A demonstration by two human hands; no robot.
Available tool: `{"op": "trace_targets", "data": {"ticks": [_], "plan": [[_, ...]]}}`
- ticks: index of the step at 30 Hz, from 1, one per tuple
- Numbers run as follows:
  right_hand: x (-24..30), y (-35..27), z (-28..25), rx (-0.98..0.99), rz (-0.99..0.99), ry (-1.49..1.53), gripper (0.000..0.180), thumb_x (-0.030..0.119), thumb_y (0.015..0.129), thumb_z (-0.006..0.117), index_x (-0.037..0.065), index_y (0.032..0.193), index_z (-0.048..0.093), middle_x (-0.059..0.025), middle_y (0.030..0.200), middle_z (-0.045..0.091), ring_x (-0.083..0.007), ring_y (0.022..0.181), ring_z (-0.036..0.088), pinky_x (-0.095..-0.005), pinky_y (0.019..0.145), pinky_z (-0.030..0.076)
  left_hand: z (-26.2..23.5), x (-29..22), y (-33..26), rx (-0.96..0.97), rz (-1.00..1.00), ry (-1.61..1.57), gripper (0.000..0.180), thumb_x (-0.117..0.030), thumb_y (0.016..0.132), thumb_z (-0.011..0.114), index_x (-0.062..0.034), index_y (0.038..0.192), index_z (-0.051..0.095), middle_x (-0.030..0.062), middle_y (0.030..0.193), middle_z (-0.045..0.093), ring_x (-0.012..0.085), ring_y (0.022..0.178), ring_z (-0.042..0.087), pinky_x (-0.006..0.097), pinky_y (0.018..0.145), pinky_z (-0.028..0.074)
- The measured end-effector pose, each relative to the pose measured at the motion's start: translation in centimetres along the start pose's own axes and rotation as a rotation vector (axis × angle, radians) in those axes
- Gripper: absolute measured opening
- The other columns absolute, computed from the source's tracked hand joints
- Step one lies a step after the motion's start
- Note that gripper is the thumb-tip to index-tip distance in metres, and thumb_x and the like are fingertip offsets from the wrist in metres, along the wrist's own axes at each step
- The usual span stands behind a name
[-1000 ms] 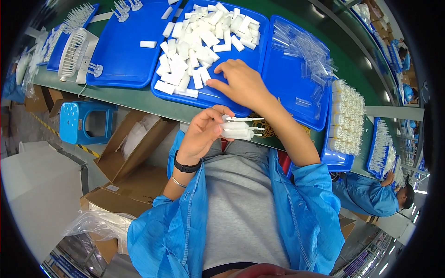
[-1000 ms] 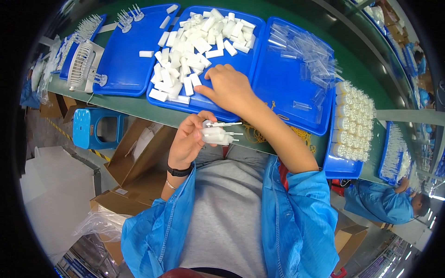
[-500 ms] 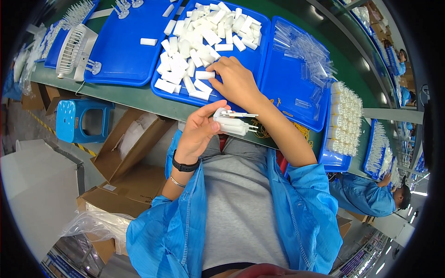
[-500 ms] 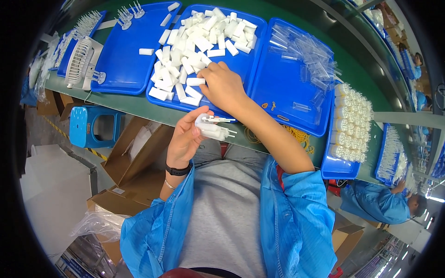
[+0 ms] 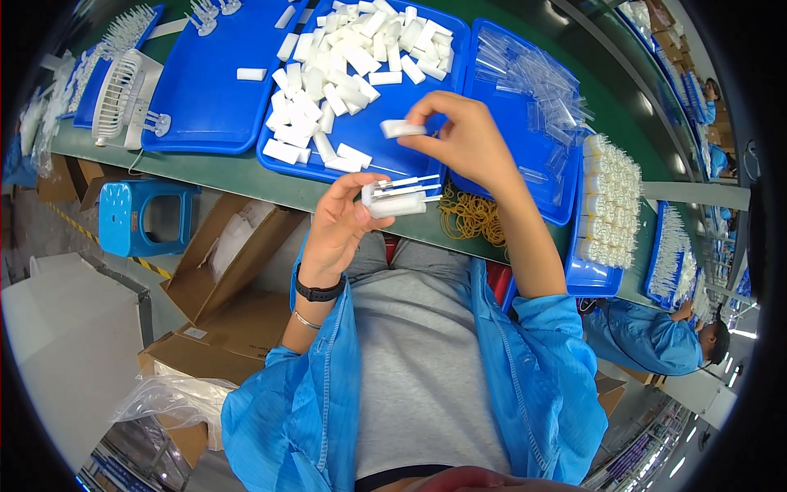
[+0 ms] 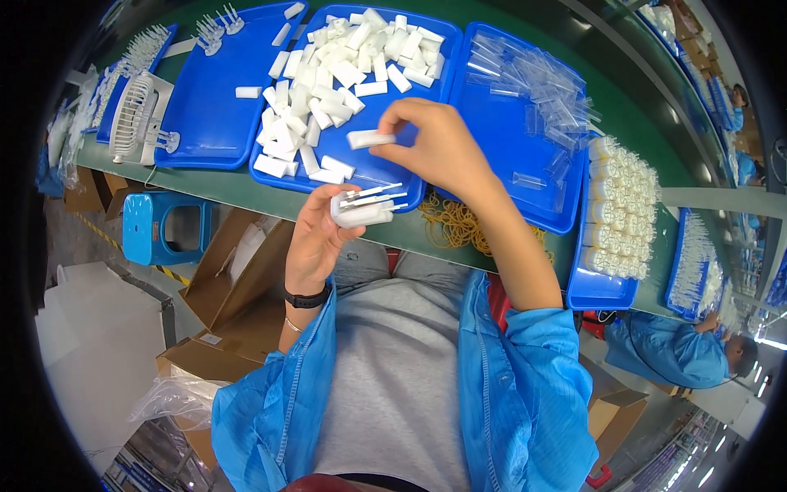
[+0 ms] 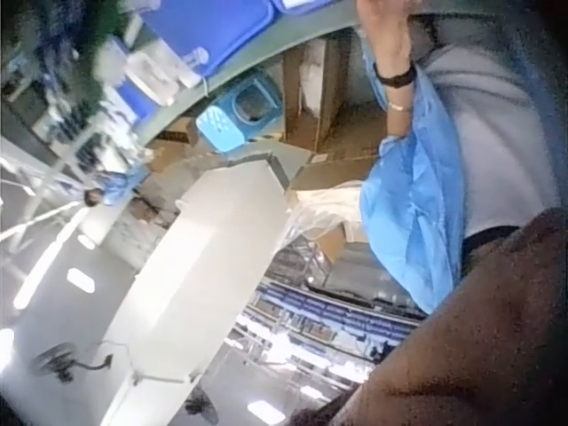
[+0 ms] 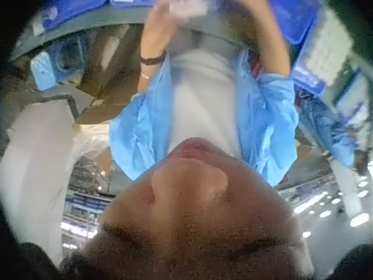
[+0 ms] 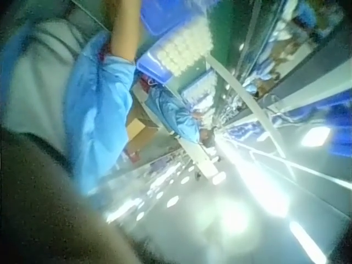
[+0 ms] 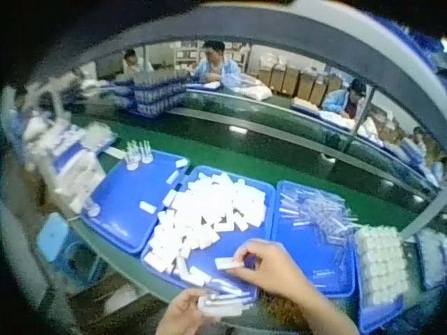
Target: The person assembles small plastic components onto a metal-pronged base by hand, then places the finished assembly into a plastic bag.
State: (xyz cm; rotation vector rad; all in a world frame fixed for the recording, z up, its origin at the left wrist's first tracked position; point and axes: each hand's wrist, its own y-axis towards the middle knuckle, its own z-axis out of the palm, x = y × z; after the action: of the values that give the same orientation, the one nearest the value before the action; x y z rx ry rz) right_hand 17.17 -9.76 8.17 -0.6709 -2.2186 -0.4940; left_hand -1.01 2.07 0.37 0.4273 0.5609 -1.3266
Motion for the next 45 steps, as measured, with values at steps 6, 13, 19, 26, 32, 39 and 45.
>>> {"op": "trace_targets", "data": {"ticks": [6, 13, 19, 26, 32, 39, 45], "plan": [[1.4, -4.2, -3.8, -0.136, -0.138, -0.08, 0.019, 0.01, 0.068, 0.078, 0.004, 0.078, 0.063, -0.0029, 0.083, 0.065, -0.0127, 0.067, 0.058, -0.0222, 0.052, 0.044, -0.1, 0.4, 0.3, -0.047, -0.007, 0.0, 0.034, -0.012, 0.087, 0.064, -0.0046, 0.118, 0.052, 0.014, 0.121, 0.053, 0.0217, 0.106, 0.058, 0.033, 0.086, 0.054], [2.4, -6.2, -4.3, -0.084, -0.289, -0.219, 0.019, 0.003, 0.064, 0.073, 0.006, 0.079, 0.062, -0.0053, 0.079, 0.062, -0.0198, 0.069, 0.06, -0.028, 0.058, 0.049, -0.2, 1.1, 0.4, -0.098, 0.076, 0.044, 0.034, -0.01, 0.085, 0.066, -0.0037, 0.116, 0.054, 0.0151, 0.119, 0.056, 0.0196, 0.104, 0.059, 0.03, 0.087, 0.051], [2.8, -6.2, -4.6, -0.076, -0.367, -0.418, 0.02, 0.005, 0.063, 0.072, 0.007, 0.08, 0.062, -0.0034, 0.081, 0.06, -0.0192, 0.074, 0.059, -0.0293, 0.059, 0.05, -0.3, 1.2, 0.3, -0.081, 0.113, 0.066, 0.035, -0.008, 0.083, 0.068, -0.0023, 0.116, 0.057, 0.0149, 0.117, 0.057, 0.0208, 0.102, 0.061, 0.03, 0.087, 0.051], [3.1, -6.1, -4.0, -0.064, -0.501, -0.445, 0.018, 0.006, 0.065, 0.071, 0.01, 0.081, 0.065, -0.0026, 0.081, 0.058, -0.0177, 0.071, 0.058, -0.028, 0.057, 0.048, 0.2, 1.4, 0.2, -0.071, 0.11, 0.071, 0.035, -0.006, 0.082, 0.068, -0.0004, 0.115, 0.058, 0.0134, 0.113, 0.058, 0.0214, 0.101, 0.062, 0.031, 0.087, 0.051], [3.2, -6.2, -3.8, -0.032, -0.403, -0.253, 0.025, 0.008, 0.061, 0.075, 0.009, 0.086, 0.072, -0.0038, 0.077, 0.061, -0.0179, 0.068, 0.058, -0.0268, 0.056, 0.046, -0.1, 1.3, 0.2, -0.046, 0.12, 0.073, 0.035, -0.005, 0.082, 0.068, 0.0006, 0.115, 0.059, 0.0118, 0.11, 0.058, 0.0203, 0.1, 0.061, 0.03, 0.086, 0.051], [3.4, -5.8, -3.1, 0.008, -0.366, -0.063, 0.023, 0.008, 0.068, 0.074, 0.007, 0.091, 0.072, -0.0041, 0.078, 0.063, -0.0179, 0.069, 0.058, -0.028, 0.059, 0.047, -0.1, 1.2, 0.2, -0.031, 0.117, 0.047, 0.033, -0.003, 0.082, 0.068, 0.0013, 0.114, 0.059, 0.0119, 0.111, 0.058, 0.0205, 0.1, 0.061, 0.031, 0.088, 0.051], [2.9, -5.4, -2.8, 0.025, -0.277, 0.119, 0.02, 0.009, 0.069, 0.075, 0.007, 0.089, 0.072, -0.0056, 0.083, 0.068, -0.0185, 0.078, 0.063, -0.0315, 0.07, 0.046, 0.6, 1.7, 0.3, 0.047, 0.077, 0.067, 0.033, 0.002, 0.081, 0.066, 0.0036, 0.112, 0.058, 0.0132, 0.112, 0.057, 0.02, 0.1, 0.061, 0.031, 0.088, 0.051]]}}
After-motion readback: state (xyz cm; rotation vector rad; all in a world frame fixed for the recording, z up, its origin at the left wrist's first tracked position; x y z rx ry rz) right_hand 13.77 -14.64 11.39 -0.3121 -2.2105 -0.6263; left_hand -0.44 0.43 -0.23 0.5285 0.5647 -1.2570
